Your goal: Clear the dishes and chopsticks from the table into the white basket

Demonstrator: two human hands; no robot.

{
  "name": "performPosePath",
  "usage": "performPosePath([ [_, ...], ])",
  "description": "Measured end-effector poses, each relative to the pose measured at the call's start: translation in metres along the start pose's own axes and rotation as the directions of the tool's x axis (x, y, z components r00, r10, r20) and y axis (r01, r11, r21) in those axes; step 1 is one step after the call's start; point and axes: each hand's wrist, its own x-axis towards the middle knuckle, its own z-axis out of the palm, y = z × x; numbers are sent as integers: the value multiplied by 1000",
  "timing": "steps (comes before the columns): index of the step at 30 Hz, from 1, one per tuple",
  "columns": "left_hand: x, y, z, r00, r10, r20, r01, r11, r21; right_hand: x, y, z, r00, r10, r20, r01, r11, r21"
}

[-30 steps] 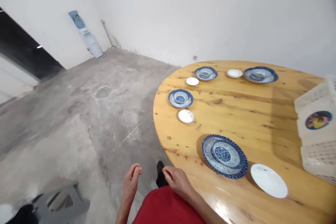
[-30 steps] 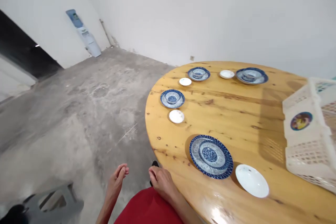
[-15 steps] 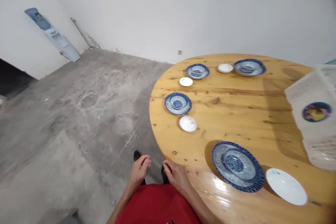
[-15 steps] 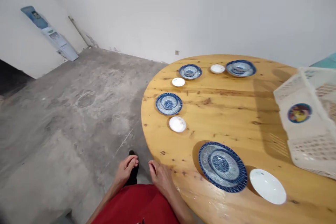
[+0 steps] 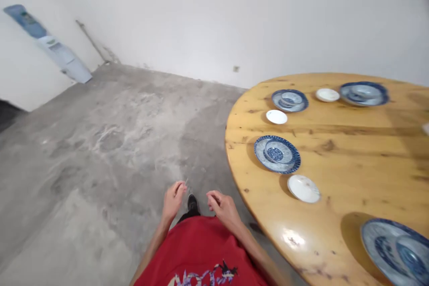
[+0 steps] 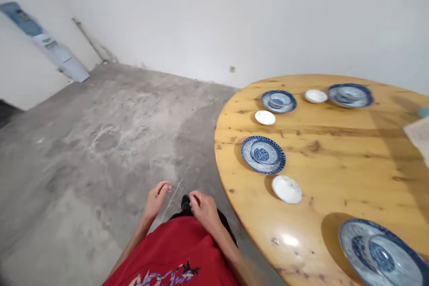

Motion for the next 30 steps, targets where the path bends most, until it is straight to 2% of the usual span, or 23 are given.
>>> performPosePath([
  [2, 28, 1, -14, 1000, 0, 16, 0, 1000, -2, 17, -14, 10, 1000, -13, -18, 13, 999, -32],
  [5, 67, 8, -11, 992, 23, 127, -24, 1000, 8, 33, -23, 11, 993, 43, -108, -46, 999, -25],
  [9, 113, 31, 23, 933, 87, 348, -102, 994, 24, 53, -22, 0, 948, 194, -251, -168, 978, 123],
  [13, 159, 64, 60, 851, 178, 495, -206, 978, 3, 93, -15, -17, 881, 309, -359, -184, 922, 342],
  [17, 208, 98, 79, 779, 203, 594, -298, 952, 65, 150, -9, -42, 802, 449, -395, -152, 792, 591],
  [22, 282, 145, 101, 736, 200, 646, -373, 917, 141, 210, -9, -87, 702, 543, -460, -34, 672, 740],
  [26, 332, 197, 136, 683, 285, 672, -491, 861, 134, 231, -8, -122, 624, 570, -534, 44, 657, 753],
  [30, 373, 260, 178, 587, 395, 707, -607, 793, 60, 232, -12, -152, 560, 590, -582, 122, 636, 762],
])
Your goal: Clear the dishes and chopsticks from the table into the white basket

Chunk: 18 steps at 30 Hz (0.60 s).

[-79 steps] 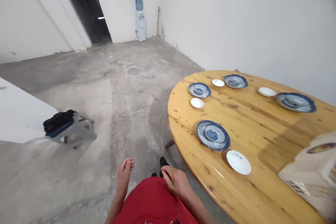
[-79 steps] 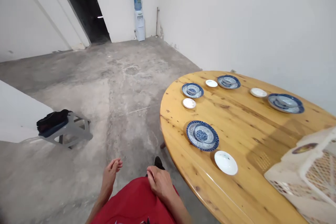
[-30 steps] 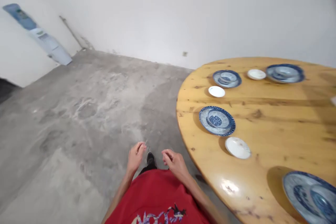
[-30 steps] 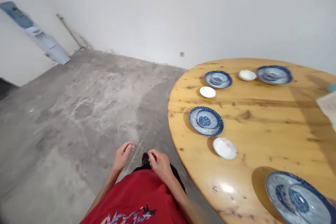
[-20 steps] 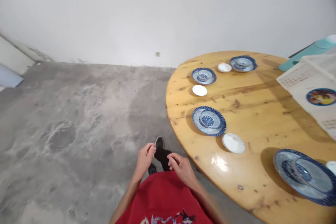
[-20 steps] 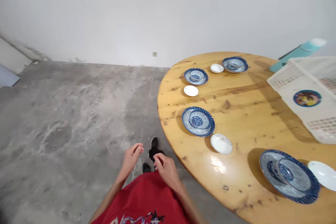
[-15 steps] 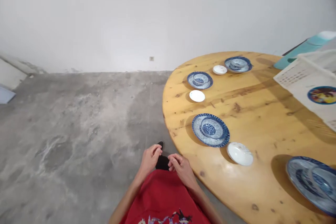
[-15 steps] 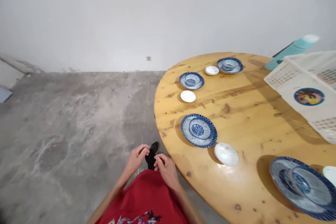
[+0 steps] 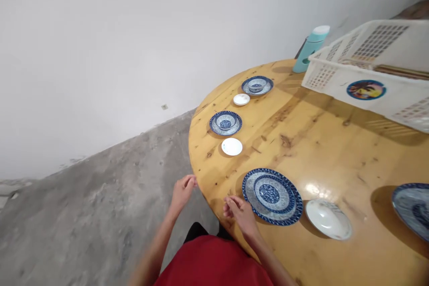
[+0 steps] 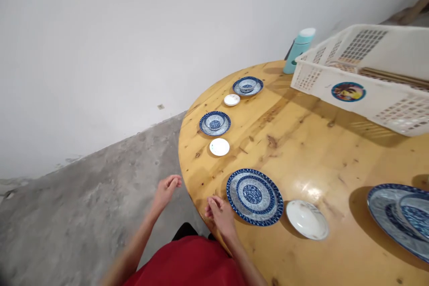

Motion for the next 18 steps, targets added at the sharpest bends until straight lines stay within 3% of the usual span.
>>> performPosePath([
  [4, 85, 36, -14, 989, 138, 44, -140, 990, 22, 2, -18, -8, 998, -22, -67, 26, 998, 58],
  [7, 150, 67, -10, 979, 192, 65, -195, 980, 36, -1, -16, -8, 988, -15, -153, 30, 995, 99],
  [12, 255, 111, 25, 964, 215, 154, -202, 975, -97, 5, 6, 9, 939, 37, -343, 23, 985, 169],
  [18, 362, 134, 71, 940, 168, 295, -143, 984, -105, 34, 5, 39, 859, 137, -494, -14, 970, 244],
])
